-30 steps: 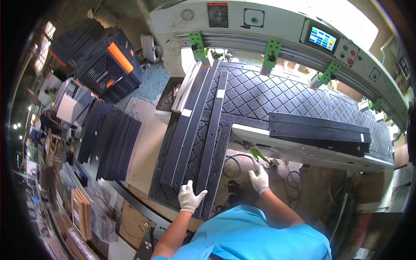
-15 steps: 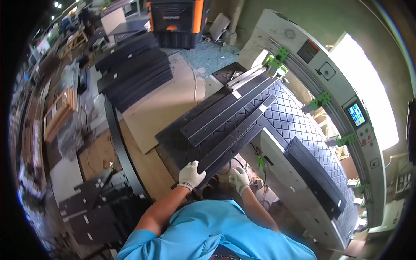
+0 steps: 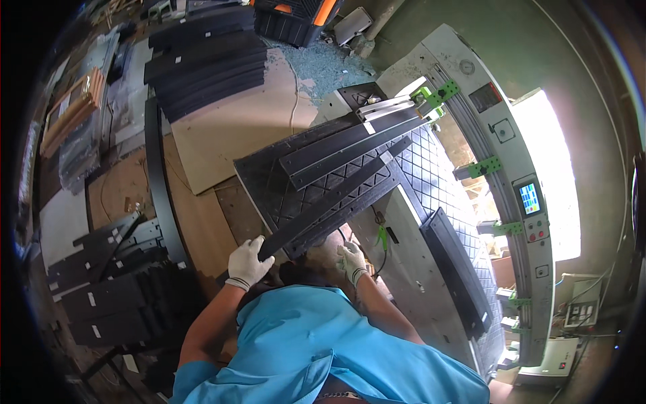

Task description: The person assembles window frames by hand in a workshop. They pick up long black profiles, align them on a jig, and use a green-handled tool to secure the corners. The person handles the profiles one at a time, moving them from a stack to the assembly station.

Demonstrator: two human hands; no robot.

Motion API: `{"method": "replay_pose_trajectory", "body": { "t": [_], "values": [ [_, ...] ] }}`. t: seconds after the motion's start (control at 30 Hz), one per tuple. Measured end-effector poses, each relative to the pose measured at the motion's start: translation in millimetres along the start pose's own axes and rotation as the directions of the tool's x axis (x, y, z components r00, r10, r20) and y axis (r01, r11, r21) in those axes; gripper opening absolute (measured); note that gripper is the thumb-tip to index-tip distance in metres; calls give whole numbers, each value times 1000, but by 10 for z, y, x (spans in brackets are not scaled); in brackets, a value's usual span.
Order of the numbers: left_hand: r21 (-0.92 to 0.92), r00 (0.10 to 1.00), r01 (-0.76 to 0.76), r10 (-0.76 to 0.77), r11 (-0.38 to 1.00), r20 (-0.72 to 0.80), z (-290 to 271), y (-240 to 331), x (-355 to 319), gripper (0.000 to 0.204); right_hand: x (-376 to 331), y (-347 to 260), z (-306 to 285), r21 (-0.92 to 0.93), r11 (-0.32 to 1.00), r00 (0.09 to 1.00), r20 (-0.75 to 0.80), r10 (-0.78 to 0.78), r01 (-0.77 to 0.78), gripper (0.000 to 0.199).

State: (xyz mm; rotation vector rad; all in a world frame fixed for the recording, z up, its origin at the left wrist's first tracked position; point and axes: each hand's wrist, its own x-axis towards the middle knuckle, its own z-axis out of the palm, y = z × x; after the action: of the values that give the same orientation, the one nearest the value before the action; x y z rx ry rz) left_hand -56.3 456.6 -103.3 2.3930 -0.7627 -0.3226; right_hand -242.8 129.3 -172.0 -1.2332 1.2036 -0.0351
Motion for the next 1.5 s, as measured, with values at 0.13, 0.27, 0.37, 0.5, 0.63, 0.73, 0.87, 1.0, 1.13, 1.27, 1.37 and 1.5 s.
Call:
{"method": "replay_pose_trajectory", "body": {
  "t": [0.13,0.27,0.37,0.5,0.63,0.73,0.87,1.0,1.13,1.27,1.37,1.5],
  "values": [
    [-34,1000,-5,5,999,0,79,-26,65,64,-212,169,-494,15,999,996,-81,36,-35,56],
    [-55,998,56,-55,997,24,49,-100,125,64,-374,209,-833,34,998,995,-82,59,-56,57],
    [-52,999,51,-50,997,21,38,-90,253,65,-435,277,-1012,-69,993,978,-193,80,-94,57],
    [-21,998,36,-35,999,47,-42,78,634,67,-504,406,-1121,-53,991,964,-245,103,-119,52],
    [-12,999,-49,49,999,-11,81,200,1143,66,-528,610,-1407,28,996,985,-152,85,-82,43],
    [25,998,-63,63,998,-21,123,265,1457,67,-613,554,-1257,-56,996,970,-239,47,-62,31],
    [60,996,-89,90,994,-8,323,418,1811,71,-662,953,-1619,128,990,928,-358,101,-58,34],
    [110,990,-139,141,984,-11,440,517,2043,72,-658,1302,-1983,265,962,878,-442,186,-70,21],
    [262,979,-157,185,952,-86,564,450,2197,69,-747,1375,-2332,250,952,801,-525,287,-177,41],
    [441,999,4,21,898,-50,595,726,2430,69,-475,1996,-2806,348,908,773,-500,389,-232,42],
    [510,993,106,-117,854,-10,729,1068,2605,70,-5,3200,-3354,-393,842,866,-474,160,-370,36],
    [576,971,201,-239,792,-10,751,1103,2748,74,206,3324,-3545,-560,727,893,-419,165,-397,31]
  ]
}}
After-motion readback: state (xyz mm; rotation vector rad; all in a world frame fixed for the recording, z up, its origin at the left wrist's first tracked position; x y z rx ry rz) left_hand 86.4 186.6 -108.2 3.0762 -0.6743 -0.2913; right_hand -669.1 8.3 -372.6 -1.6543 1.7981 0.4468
